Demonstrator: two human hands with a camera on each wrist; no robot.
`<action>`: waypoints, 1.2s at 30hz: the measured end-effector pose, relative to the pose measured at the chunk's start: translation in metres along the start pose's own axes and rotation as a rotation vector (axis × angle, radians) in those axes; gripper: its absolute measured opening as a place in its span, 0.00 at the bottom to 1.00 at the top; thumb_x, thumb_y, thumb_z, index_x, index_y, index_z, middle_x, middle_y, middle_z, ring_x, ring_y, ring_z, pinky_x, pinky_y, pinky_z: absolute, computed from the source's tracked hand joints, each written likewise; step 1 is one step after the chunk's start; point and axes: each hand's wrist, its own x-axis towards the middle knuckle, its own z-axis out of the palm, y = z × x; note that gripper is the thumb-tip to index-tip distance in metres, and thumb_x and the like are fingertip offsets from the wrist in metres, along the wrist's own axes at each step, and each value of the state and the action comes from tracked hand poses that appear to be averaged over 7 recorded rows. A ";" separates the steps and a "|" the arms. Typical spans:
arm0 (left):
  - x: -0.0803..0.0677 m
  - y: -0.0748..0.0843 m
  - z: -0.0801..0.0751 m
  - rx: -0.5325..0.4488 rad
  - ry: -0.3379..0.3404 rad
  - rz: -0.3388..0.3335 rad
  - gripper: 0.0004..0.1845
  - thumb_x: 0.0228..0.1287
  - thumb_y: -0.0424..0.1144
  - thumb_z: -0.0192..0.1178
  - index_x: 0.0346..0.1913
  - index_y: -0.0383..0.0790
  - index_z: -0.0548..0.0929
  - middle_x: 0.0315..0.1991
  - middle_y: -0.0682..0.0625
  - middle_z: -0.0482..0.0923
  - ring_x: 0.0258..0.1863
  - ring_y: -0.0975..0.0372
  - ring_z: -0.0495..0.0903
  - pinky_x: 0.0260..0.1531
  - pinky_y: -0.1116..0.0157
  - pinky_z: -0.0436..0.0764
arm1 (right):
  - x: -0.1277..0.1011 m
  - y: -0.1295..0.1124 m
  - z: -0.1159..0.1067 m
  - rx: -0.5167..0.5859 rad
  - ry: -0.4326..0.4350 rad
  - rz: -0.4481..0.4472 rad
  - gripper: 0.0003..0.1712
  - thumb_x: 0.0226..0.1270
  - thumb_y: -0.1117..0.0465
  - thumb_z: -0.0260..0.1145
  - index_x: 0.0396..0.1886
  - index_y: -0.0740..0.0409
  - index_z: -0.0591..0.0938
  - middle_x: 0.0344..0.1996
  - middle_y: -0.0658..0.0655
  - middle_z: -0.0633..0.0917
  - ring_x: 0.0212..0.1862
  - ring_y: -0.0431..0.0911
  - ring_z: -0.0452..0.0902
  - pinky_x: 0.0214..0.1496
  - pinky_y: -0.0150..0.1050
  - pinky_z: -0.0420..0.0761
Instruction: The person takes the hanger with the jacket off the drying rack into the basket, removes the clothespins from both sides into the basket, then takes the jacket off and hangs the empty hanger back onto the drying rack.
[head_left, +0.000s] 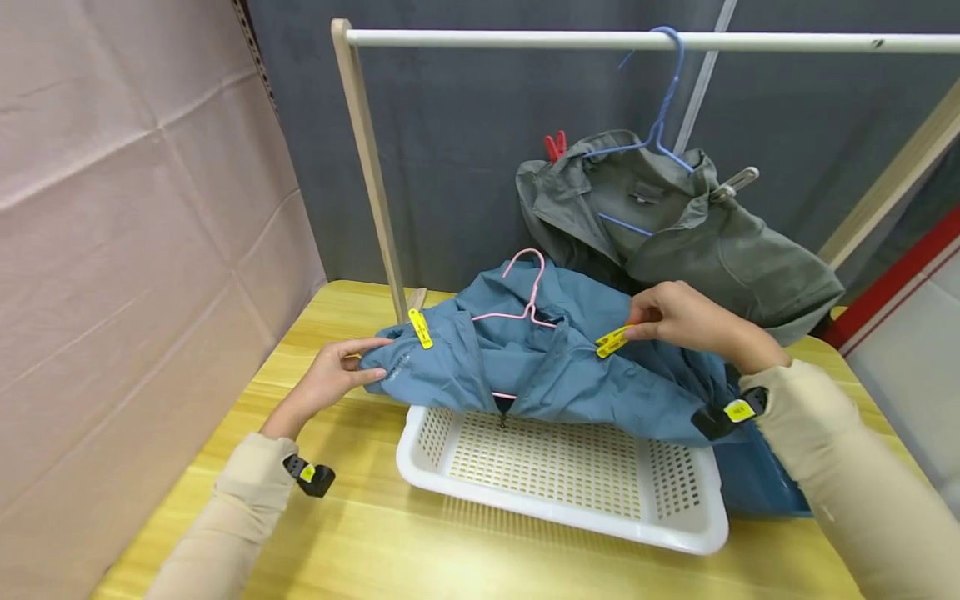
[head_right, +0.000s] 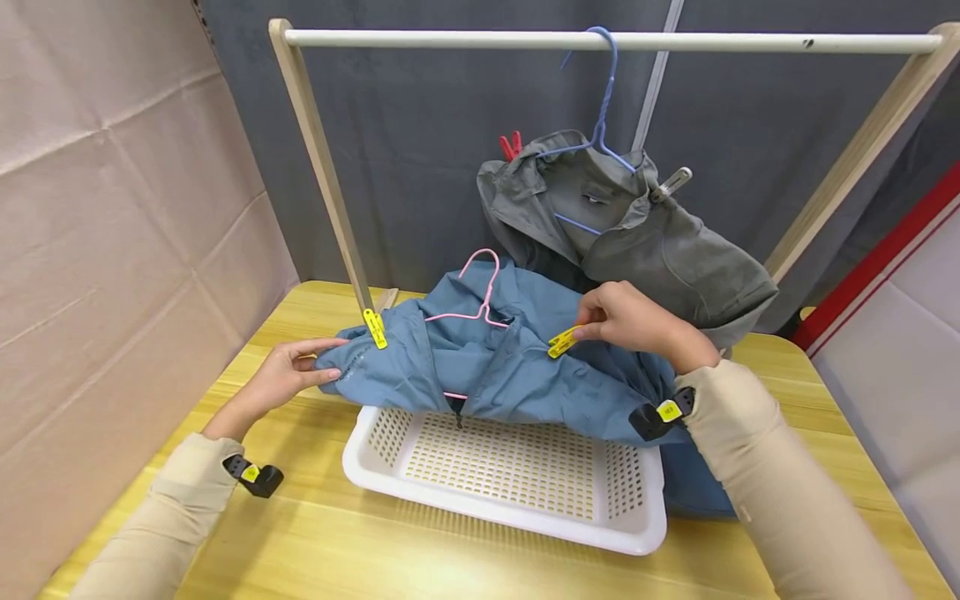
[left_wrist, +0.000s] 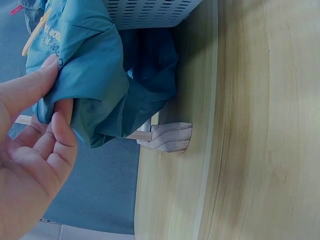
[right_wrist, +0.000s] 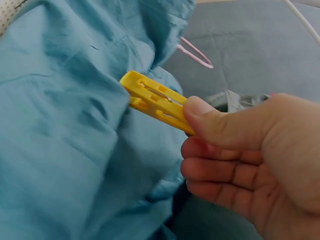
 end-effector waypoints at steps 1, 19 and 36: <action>0.000 0.000 0.000 0.004 0.000 -0.002 0.24 0.55 0.28 0.64 0.57 0.34 0.75 0.57 0.35 0.69 0.32 0.58 0.81 0.27 0.65 0.78 | -0.002 0.000 -0.001 0.000 0.012 0.008 0.06 0.57 0.66 0.67 0.22 0.57 0.82 0.19 0.51 0.80 0.19 0.42 0.66 0.21 0.34 0.68; -0.003 -0.001 -0.005 0.044 0.012 -0.045 0.24 0.56 0.30 0.64 0.58 0.36 0.75 0.59 0.37 0.68 0.32 0.61 0.80 0.27 0.64 0.77 | -0.069 0.021 -0.024 -0.116 0.093 0.188 0.10 0.52 0.61 0.72 0.29 0.61 0.80 0.20 0.49 0.77 0.22 0.42 0.69 0.23 0.33 0.72; -0.008 -0.006 -0.010 0.097 0.029 -0.032 0.25 0.56 0.32 0.64 0.59 0.36 0.74 0.60 0.36 0.67 0.37 0.60 0.80 0.31 0.69 0.78 | -0.107 0.061 -0.013 -0.132 0.000 0.277 0.15 0.50 0.62 0.72 0.33 0.69 0.79 0.22 0.49 0.80 0.24 0.41 0.73 0.25 0.32 0.75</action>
